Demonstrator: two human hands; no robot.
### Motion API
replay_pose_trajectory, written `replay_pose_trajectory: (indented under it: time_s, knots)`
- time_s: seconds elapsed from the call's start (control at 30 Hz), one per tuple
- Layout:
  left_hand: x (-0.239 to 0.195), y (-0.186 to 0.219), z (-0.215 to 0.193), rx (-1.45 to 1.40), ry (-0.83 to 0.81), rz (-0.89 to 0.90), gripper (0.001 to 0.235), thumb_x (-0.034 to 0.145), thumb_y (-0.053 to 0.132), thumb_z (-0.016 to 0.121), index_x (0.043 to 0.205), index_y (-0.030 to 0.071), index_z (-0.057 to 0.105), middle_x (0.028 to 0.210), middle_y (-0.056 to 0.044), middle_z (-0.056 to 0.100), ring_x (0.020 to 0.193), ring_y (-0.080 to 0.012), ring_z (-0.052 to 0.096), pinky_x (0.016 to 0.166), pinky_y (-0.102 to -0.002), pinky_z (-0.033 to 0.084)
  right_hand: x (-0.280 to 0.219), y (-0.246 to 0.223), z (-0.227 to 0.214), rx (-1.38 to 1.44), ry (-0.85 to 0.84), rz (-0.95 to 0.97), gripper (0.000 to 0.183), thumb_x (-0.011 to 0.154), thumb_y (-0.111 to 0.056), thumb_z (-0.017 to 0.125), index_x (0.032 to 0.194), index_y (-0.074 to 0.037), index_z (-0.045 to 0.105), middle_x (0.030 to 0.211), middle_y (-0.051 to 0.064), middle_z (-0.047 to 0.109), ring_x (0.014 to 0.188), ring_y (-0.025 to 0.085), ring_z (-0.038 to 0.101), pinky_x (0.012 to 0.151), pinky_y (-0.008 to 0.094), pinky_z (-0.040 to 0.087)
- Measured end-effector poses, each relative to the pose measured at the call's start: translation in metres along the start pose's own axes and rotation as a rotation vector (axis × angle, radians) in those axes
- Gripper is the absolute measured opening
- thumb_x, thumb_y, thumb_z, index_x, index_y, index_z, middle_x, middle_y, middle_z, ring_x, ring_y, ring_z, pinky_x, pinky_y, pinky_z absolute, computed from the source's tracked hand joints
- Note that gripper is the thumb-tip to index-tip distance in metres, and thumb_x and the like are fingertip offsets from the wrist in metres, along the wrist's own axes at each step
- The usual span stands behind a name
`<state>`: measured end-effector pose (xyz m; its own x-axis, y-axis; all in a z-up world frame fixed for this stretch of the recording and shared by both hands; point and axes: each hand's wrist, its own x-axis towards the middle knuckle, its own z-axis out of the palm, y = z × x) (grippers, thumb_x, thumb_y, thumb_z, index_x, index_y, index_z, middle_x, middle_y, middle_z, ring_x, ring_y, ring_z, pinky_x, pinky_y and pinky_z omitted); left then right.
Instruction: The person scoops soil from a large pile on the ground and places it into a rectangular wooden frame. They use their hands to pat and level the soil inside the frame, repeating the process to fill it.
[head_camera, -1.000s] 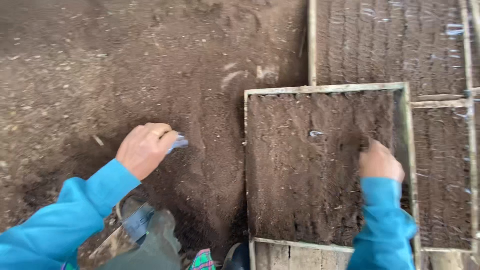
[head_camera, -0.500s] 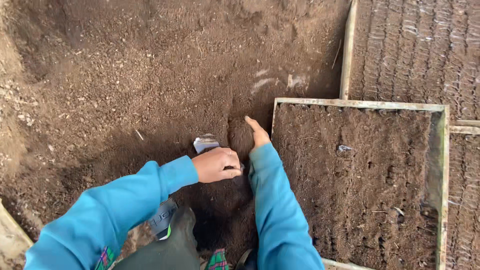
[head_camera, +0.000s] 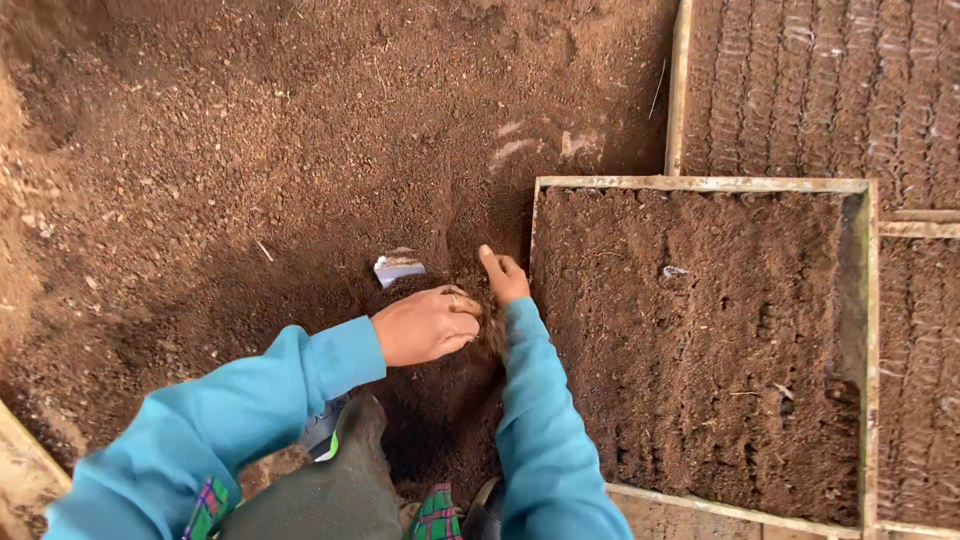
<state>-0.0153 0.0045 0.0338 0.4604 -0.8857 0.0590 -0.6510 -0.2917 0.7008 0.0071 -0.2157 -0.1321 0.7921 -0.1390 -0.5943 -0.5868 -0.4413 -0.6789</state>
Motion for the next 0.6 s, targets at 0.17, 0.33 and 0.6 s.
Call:
replay_pose_trajectory:
  time_s: [0.17, 0.33, 0.6]
  knots:
    - [-0.009, -0.016, 0.025, -0.012, -0.019, 0.026, 0.02, 0.101, 0.015, 0.051, 0.107, 0.002, 0.066, 0.109, -0.018, 0.067, 0.108, -0.0348, 0.063, 0.107, -0.055, 0.044, 0.068, 0.038, 0.001, 0.523, -0.559, 0.21, 0.079, 0.09, -0.059, 0.059, 0.149, -0.01, 0.038, 0.153, 0.015, 0.035, 0.142, 0.036, 0.03, 0.12, 0.052, 0.026]
    - [-0.004, -0.032, 0.042, 0.12, -0.158, -0.062, 0.022, 0.101, 0.018, 0.05, 0.109, 0.005, 0.066, 0.104, -0.02, 0.066, 0.104, -0.035, 0.065, 0.111, -0.056, 0.039, -0.11, -0.139, -0.037, 0.838, -0.098, 0.725, 0.113, 0.062, -0.048, 0.083, 0.154, -0.012, 0.027, 0.156, 0.016, 0.027, 0.141, 0.042, 0.032, 0.113, 0.07, 0.029]
    - [-0.019, -0.015, 0.035, 0.185, -0.071, 0.014, 0.017, 0.097, 0.011, 0.057, 0.105, -0.002, 0.067, 0.102, -0.022, 0.069, 0.107, -0.0372, 0.065, 0.109, -0.053, 0.043, -0.013, 0.016, 0.002, 0.411, -0.173, 0.174, 0.073, 0.101, -0.063, 0.042, 0.154, -0.013, 0.032, 0.155, 0.013, 0.034, 0.143, 0.034, 0.031, 0.122, 0.056, 0.022]
